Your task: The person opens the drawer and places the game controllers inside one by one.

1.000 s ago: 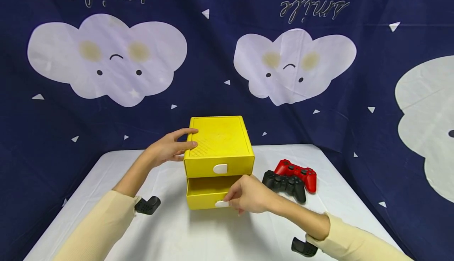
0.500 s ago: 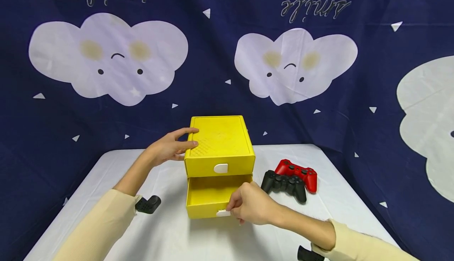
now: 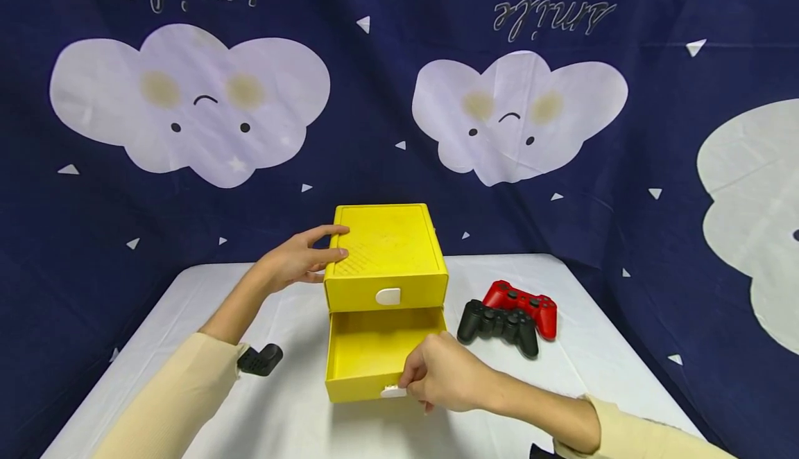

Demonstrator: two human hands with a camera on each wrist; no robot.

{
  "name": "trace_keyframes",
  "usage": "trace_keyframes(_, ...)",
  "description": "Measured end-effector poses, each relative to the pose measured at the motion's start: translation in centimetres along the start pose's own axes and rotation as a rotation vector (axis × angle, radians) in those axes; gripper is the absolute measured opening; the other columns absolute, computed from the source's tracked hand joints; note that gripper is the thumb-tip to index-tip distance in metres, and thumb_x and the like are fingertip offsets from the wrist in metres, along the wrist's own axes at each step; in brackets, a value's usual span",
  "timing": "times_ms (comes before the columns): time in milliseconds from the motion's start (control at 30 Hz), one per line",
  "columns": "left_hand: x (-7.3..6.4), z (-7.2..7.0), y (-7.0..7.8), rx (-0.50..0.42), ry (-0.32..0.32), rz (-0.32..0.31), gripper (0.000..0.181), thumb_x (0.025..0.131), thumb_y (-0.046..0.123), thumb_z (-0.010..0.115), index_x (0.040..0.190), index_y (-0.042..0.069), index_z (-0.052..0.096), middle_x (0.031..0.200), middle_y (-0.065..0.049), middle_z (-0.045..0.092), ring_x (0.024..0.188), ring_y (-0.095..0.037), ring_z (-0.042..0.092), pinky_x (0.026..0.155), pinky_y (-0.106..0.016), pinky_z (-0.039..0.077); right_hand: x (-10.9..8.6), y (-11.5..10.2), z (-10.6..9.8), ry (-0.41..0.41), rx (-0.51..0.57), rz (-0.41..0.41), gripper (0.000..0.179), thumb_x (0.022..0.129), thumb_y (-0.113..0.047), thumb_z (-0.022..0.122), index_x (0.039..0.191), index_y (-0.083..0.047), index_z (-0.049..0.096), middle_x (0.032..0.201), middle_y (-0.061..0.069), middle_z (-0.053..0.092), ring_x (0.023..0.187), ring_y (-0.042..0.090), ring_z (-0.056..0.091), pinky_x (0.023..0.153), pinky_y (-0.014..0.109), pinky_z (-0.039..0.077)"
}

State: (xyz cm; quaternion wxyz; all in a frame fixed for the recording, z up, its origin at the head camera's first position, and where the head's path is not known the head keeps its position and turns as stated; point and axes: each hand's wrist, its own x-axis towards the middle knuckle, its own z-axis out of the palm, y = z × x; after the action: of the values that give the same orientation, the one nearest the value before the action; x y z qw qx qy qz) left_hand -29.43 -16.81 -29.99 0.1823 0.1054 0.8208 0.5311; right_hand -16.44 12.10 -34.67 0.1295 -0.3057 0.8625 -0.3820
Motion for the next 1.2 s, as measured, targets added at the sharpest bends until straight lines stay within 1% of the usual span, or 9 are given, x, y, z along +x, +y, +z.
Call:
trace_keyframes(100, 0.0, 0.0, 0.0, -0.008, -0.001, -0.001, 0.071, 0.098, 0.038, 0.067, 0.159, 0.029, 0.032, 0.167, -0.014, 0.024, 0.149, -0.046, 0.032, 0.111, -0.055, 0.045, 0.0, -0.1, -0.2, -0.02, 0.007, 0.005, 0.015, 0.08, 0.011, 0.07, 0.078, -0.003, 0.077, 0.056, 0.003, 0.068, 0.043, 0.004, 0.062, 0.045, 0.021, 0.054)
trace_keyframes(267, -0.3, 0.1, 0.0, -0.013, 0.003, -0.006, 0.071, 0.098, 0.037, 0.068, 0.159, 0.029, 0.033, 0.167, -0.015, 0.025, 0.149, -0.046, 0.032, 0.111, -0.056, 0.045, -0.1, -0.3, -0.6, -0.081, 0.028, 0.05, 0.014, 0.082, 0.011, 0.069, 0.084, -0.001, 0.078, 0.06, 0.007, 0.07, 0.045, 0.011, 0.064, 0.047, 0.022, 0.055)
trace_keyframes(400, -0.5, 0.4, 0.0, -0.009, 0.004, -0.002, 0.071, 0.098, 0.037, 0.067, 0.159, 0.028, 0.032, 0.167, -0.015, 0.023, 0.149, -0.047, 0.032, 0.112, -0.057, 0.044, -0.5, -0.5, -0.7, -0.108, 0.038, 0.069, 0.015, 0.082, 0.012, 0.069, 0.086, 0.001, 0.078, 0.06, 0.005, 0.069, 0.045, 0.012, 0.065, 0.048, 0.023, 0.055)
trace_keyframes(633, -0.8, 1.1, 0.1, -0.002, 0.023, -0.003, 0.07, 0.099, 0.037, 0.067, 0.159, 0.029, 0.032, 0.167, -0.014, 0.023, 0.148, -0.046, 0.034, 0.111, -0.057, 0.045, -1.1, -0.8, -0.6, -0.103, 0.018, 0.055, 0.017, 0.082, 0.013, 0.066, 0.085, 0.001, 0.078, 0.057, 0.006, 0.068, 0.044, 0.013, 0.066, 0.046, 0.023, 0.054)
trace_keyframes(700, -0.9, 1.2, 0.2, -0.001, 0.028, -0.006, 0.07, 0.099, 0.037, 0.067, 0.159, 0.029, 0.033, 0.167, -0.014, 0.024, 0.148, -0.046, 0.034, 0.111, -0.057, 0.045, -1.3, -0.8, -0.7, -0.111, 0.022, 0.055, 0.016, 0.082, 0.012, 0.067, 0.086, 0.001, 0.078, 0.058, 0.007, 0.068, 0.043, 0.013, 0.065, 0.045, 0.023, 0.054)
trace_keyframes(800, -0.7, 1.0, 0.1, -0.002, 0.019, -0.004, 0.07, 0.099, 0.038, 0.067, 0.159, 0.028, 0.032, 0.168, -0.014, 0.023, 0.148, -0.046, 0.034, 0.111, -0.057, 0.045, -1.1, -1.1, -1.0, -0.129, 0.024, 0.072, 0.012, 0.084, 0.006, 0.071, 0.09, 0.0, 0.079, 0.06, 0.002, 0.07, 0.042, 0.012, 0.063, 0.042, 0.027, 0.054)
trace_keyframes(933, -0.4, 0.5, 0.1, -0.003, 0.007, 0.003, 0.07, 0.099, 0.038, 0.067, 0.159, 0.028, 0.032, 0.167, -0.014, 0.023, 0.148, -0.046, 0.034, 0.111, -0.057, 0.044, -0.7, -1.6, -2.4, -0.135, 0.008, 0.098, 0.008, 0.086, -0.005, 0.075, 0.092, -0.006, 0.081, 0.064, -0.003, 0.072, 0.042, 0.011, 0.058, 0.041, 0.03, 0.054)
trace_keyframes(1033, -0.2, 0.2, 0.1, -0.001, 0.0, 0.005, 0.07, 0.099, 0.038, 0.066, 0.159, 0.028, 0.032, 0.168, -0.014, 0.023, 0.148, -0.046, 0.034, 0.112, -0.058, 0.044, -0.1, -1.7, -3.9, -0.115, -0.015, 0.117, 0.007, 0.087, -0.008, 0.076, 0.091, -0.01, 0.081, 0.066, 0.0, 0.072, 0.046, 0.014, 0.059, 0.045, 0.03, 0.055)
trace_keyframes(1200, 0.1, 0.0, 0.0, -0.009, -0.001, 0.001, 0.07, 0.099, 0.038, 0.067, 0.159, 0.028, 0.032, 0.167, -0.014, 0.023, 0.147, -0.046, 0.035, 0.111, -0.057, 0.044, 0.5, -0.6, -6.6, -0.109, -0.048, 0.162, 0.01, 0.088, -0.013, 0.077, 0.097, -0.012, 0.08, 0.074, 0.002, 0.073, 0.055, 0.018, 0.063, 0.054, 0.032, 0.059)
